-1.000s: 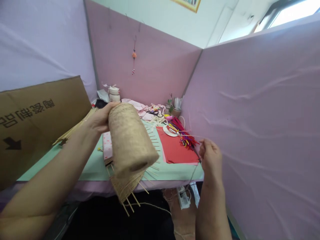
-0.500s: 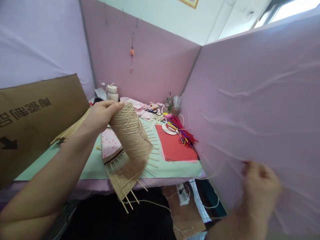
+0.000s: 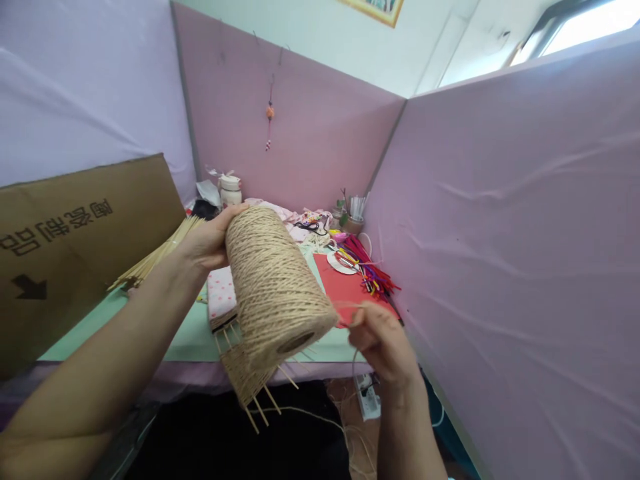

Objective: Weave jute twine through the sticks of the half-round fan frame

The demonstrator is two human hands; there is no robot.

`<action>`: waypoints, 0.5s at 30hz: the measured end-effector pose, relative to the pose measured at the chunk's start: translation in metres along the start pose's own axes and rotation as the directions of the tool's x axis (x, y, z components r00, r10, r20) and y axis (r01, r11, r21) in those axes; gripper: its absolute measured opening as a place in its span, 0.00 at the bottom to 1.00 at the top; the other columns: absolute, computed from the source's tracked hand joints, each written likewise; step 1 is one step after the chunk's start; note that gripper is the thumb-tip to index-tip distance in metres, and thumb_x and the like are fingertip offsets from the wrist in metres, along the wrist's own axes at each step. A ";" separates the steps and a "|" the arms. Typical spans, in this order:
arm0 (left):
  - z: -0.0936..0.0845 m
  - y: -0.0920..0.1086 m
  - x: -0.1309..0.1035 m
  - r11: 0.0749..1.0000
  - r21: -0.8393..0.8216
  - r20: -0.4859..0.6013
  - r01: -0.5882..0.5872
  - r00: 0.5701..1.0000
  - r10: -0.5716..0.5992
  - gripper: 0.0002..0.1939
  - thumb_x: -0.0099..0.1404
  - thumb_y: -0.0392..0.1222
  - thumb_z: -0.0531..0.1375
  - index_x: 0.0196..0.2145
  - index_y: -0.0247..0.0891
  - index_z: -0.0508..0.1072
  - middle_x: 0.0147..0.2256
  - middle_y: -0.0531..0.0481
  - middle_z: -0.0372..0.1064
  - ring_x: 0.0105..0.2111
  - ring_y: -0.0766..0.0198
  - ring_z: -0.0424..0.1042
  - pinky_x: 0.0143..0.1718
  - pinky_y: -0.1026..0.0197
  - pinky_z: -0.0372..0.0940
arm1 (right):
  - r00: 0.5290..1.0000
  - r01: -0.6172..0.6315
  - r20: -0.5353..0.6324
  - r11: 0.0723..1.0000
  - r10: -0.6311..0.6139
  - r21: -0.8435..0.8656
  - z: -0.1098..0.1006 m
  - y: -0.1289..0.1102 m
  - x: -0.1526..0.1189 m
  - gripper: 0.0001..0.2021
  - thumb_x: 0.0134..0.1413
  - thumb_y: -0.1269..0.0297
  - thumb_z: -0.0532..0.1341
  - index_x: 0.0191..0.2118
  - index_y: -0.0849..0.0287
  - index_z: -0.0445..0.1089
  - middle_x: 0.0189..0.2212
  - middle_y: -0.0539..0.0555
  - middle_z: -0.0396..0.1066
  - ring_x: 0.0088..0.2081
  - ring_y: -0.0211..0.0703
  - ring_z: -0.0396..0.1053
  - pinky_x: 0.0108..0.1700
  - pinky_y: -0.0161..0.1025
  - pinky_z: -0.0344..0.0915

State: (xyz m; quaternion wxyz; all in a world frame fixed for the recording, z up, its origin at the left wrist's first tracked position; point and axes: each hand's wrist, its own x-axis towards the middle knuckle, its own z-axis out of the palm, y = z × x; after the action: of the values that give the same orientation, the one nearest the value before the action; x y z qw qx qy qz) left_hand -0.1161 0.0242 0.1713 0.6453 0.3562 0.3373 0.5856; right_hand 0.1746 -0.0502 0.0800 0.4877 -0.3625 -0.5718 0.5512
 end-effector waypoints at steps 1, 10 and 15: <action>-0.004 -0.002 0.004 1.000 -0.023 -0.005 0.004 1.000 -0.004 0.11 0.55 0.47 0.63 0.29 0.35 0.72 0.27 0.45 0.74 0.34 0.56 0.75 0.38 0.56 0.71 | 0.990 0.027 -0.138 0.999 -0.025 0.016 -0.007 0.002 0.003 0.21 0.49 0.41 0.61 0.25 0.56 0.65 0.12 0.39 0.39 0.15 0.30 0.37 0.17 0.30 0.43; -0.013 -0.004 0.039 0.859 0.048 -0.285 -0.510 0.817 0.501 0.16 0.56 0.57 0.62 0.30 0.39 0.72 0.26 0.49 0.72 0.35 0.59 0.73 0.34 0.61 0.68 | 0.979 0.157 -0.049 0.880 -0.200 -0.449 -0.032 -0.027 -0.040 0.11 0.43 0.55 0.68 0.22 0.56 0.73 0.20 0.49 0.69 0.24 0.38 0.65 0.28 0.36 0.62; -0.026 0.006 0.027 0.842 0.489 -0.041 -0.229 0.958 0.285 0.13 0.47 0.47 0.68 0.22 0.35 0.73 0.24 0.49 0.70 0.28 0.62 0.69 0.28 0.63 0.64 | 0.478 0.490 -0.739 0.843 -0.474 -0.223 -0.070 -0.063 -0.038 0.12 0.42 0.61 0.66 0.18 0.54 0.61 0.08 0.41 0.44 0.13 0.32 0.39 0.17 0.33 0.42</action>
State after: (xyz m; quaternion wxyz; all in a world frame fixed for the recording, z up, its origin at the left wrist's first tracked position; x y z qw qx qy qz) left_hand -0.1389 0.0534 0.1629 0.4326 0.5132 0.4563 0.5842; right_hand 0.2594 -0.0752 0.1305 0.8213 -0.3821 -0.3796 0.1880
